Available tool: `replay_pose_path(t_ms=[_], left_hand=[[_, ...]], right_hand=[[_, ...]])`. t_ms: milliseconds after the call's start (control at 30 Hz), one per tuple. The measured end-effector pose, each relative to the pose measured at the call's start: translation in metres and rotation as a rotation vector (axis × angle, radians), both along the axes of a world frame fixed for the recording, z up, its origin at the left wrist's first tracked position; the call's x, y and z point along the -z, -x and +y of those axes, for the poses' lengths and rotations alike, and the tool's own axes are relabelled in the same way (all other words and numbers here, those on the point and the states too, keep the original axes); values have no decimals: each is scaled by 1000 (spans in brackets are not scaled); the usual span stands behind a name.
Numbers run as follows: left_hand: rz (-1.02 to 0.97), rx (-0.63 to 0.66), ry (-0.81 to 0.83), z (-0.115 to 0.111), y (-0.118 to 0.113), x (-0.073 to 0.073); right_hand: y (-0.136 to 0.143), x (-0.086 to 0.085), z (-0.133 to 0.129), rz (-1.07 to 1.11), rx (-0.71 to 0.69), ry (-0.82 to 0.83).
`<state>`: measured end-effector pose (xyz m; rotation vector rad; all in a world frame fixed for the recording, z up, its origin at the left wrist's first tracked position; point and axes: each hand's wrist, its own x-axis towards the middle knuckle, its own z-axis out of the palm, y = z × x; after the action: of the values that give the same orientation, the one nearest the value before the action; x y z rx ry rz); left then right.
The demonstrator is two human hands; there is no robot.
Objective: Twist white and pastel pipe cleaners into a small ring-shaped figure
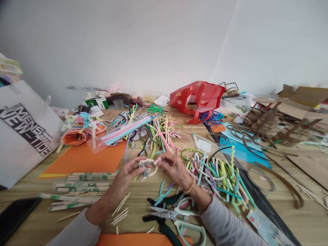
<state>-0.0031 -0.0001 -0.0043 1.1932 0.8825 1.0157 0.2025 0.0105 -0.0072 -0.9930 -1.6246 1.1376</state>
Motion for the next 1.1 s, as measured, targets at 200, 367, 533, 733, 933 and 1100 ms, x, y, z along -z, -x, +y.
replay_pose_path(t_ms=[200, 367, 533, 733, 933, 1100], left_hand=[[232, 90, -277, -6, -2, -3], [395, 85, -381, -8, -3, -2], [441, 104, -369, -12, -4, -1], [461, 27, -409, -9, -4, 6], [353, 47, -312, -4, -3, 9], [355, 83, -309, -4, -2, 9]], right_hand=[[-1, 5, 2, 13, -3, 70], [0, 5, -1, -23, -43, 114], [4, 0, -3, -68, -41, 121], [6, -3, -7, -71, 1, 101], [11, -6, -12, -34, -2, 159], [13, -4, -12, 21, -32, 149]])
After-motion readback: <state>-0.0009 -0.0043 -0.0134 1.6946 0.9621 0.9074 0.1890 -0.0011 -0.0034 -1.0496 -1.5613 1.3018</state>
